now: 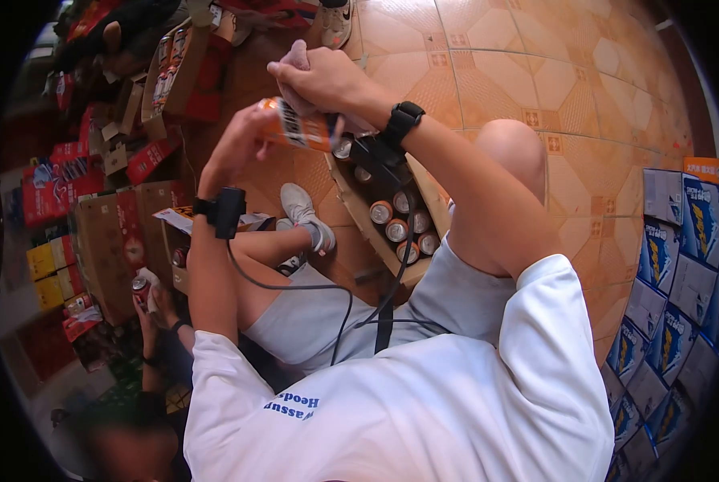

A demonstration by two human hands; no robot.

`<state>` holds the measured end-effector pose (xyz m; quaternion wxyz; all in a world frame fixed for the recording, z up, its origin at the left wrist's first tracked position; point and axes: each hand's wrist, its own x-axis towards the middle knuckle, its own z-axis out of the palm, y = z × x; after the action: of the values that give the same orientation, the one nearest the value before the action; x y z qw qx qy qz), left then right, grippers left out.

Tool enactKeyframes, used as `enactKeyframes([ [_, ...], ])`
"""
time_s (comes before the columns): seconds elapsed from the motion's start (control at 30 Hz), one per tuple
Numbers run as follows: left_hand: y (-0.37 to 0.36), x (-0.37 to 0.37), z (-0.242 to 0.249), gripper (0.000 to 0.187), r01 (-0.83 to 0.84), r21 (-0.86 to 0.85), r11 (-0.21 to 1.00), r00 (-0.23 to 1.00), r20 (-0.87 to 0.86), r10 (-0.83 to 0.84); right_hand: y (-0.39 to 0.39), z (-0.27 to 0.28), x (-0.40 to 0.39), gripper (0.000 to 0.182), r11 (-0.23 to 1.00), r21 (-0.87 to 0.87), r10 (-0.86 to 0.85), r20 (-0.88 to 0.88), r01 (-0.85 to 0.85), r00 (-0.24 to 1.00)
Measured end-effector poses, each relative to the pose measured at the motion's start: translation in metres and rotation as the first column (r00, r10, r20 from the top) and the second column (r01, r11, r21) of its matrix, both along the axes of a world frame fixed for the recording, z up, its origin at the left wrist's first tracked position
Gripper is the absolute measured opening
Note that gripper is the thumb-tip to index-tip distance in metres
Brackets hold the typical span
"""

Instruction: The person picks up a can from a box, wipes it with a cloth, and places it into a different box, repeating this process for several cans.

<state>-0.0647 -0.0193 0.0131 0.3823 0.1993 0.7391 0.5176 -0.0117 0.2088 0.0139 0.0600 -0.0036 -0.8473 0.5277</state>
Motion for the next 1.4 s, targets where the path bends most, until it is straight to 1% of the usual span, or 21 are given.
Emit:
enactKeyframes([
  [0.1,-0.004,0.002,0.018,0.042,-0.221,0.173,0.96,0.975,0.053,0.215,-0.015,-0.029,-0.012,0.049,0.955,-0.297,0.008,-0.02,-0.014,1.0],
  [0.13,-0.003,0.002,0.019,0.043,-0.327,0.254,0.91,0.945,0.097,0.313,-0.017,-0.028,-0.013,0.049,0.957,-0.29,0.016,-0.013,-0.019,1.0],
  [0.17,0.004,0.006,0.02,0.046,-0.446,0.271,0.853,0.895,0.149,0.421,-0.02,-0.025,-0.011,0.05,0.89,-0.455,0.028,0.109,0.025,0.994],
  [0.2,0.006,0.005,0.013,0.046,-0.461,0.267,0.846,0.887,0.161,0.433,-0.023,-0.025,-0.009,0.052,0.794,-0.601,0.065,0.231,0.09,0.971],
  [0.27,0.013,-0.003,0.006,0.049,-0.495,0.312,0.811,0.868,0.215,0.447,-0.032,-0.021,-0.008,0.053,0.735,-0.675,0.118,0.21,0.056,0.971],
  [0.33,0.024,0.003,-0.002,0.048,-0.516,0.372,0.771,0.856,0.24,0.458,-0.044,-0.003,0.003,0.052,0.432,-0.888,0.183,0.256,0.156,0.949],
  [0.4,0.03,0.0,-0.016,0.05,-0.651,0.397,0.647,0.758,0.379,0.531,-0.048,-0.023,-0.007,0.055,0.43,-0.892,0.223,0.257,0.142,0.94],
  [0.47,0.033,0.007,-0.004,0.054,-0.645,0.366,0.671,0.761,0.391,0.518,-0.054,-0.03,-0.013,0.056,0.555,-0.785,0.021,0.343,0.274,0.939],
  [0.53,0.034,0.008,-0.001,0.061,-0.499,0.274,0.822,0.866,0.125,0.484,-0.051,-0.03,-0.017,0.057,0.546,-0.78,0.034,0.385,0.306,0.922],
  [0.6,0.036,0.01,-0.002,0.064,-0.504,0.285,0.816,0.863,0.126,0.489,-0.045,-0.029,-0.02,0.049,0.588,-0.769,0.078,0.363,0.251,0.929],
  [0.67,0.038,0.014,0.005,0.05,-0.556,0.35,0.754,0.824,0.113,0.555,-0.047,-0.033,-0.022,0.048,0.539,-0.816,0.07,0.293,0.211,0.954],
  [0.73,0.039,0.008,-0.005,0.055,-0.604,0.329,0.726,0.788,0.114,0.605,-0.05,-0.032,-0.019,0.045,0.506,-0.826,0.109,0.346,0.248,0.932],
  [0.8,0.04,0.003,-0.016,0.061,-0.645,0.311,0.698,0.754,0.11,0.647,-0.064,-0.063,-0.019,0.055,0.489,-0.819,0.033,0.36,0.299,0.932],
  [0.87,0.041,0.004,-0.025,0.051,-0.796,0.39,0.464,0.583,0.285,0.761,-0.075,-0.064,-0.007,0.056,0.511,-0.779,0.018,0.433,0.364,0.901],
  [0.93,0.037,0.0,-0.021,0.05,-0.799,0.375,0.471,0.582,0.283,0.762,-0.077,-0.069,-0.007,0.056,0.479,-0.791,0.024,0.445,0.381,0.895],
  [1.0,0.04,0.005,-0.009,0.048,-0.714,0.411,0.566,0.698,0.473,0.537,-0.069,-0.079,-0.018,0.053,0.524,-0.789,0.024,0.39,0.321,0.92],
  [1.03,0.041,0.005,-0.015,0.046,-0.685,0.434,0.586,0.729,0.43,0.533,-0.061,-0.061,-0.018,0.041,0.539,-0.784,0.063,0.402,0.308,0.914],
  [1.13,0.052,0.018,-0.01,0.044,-0.518,0.567,0.641,0.855,0.32,0.408,-0.049,-0.04,-0.02,0.04,0.434,-0.841,0.023,0.368,0.322,0.93],
  [1.17,0.056,0.02,-0.009,0.048,-0.551,0.501,0.668,0.824,0.196,0.532,-0.047,-0.044,-0.02,0.04,0.433,-0.842,0.023,0.368,0.322,0.93],
  [1.27,0.051,0.014,-0.02,0.051,-0.566,0.41,0.715,0.817,0.167,0.551,-0.04,-0.064,-0.019,0.039,0.344,-0.902,0.06,0.299,0.262,0.952],
  [1.4,0.05,0.007,-0.022,0.061,-0.533,0.417,0.736,0.842,0.177,0.509,-0.035,-0.068,-0.02,0.039,0.349,-0.915,0.168,0.274,0.203,0.947],
])
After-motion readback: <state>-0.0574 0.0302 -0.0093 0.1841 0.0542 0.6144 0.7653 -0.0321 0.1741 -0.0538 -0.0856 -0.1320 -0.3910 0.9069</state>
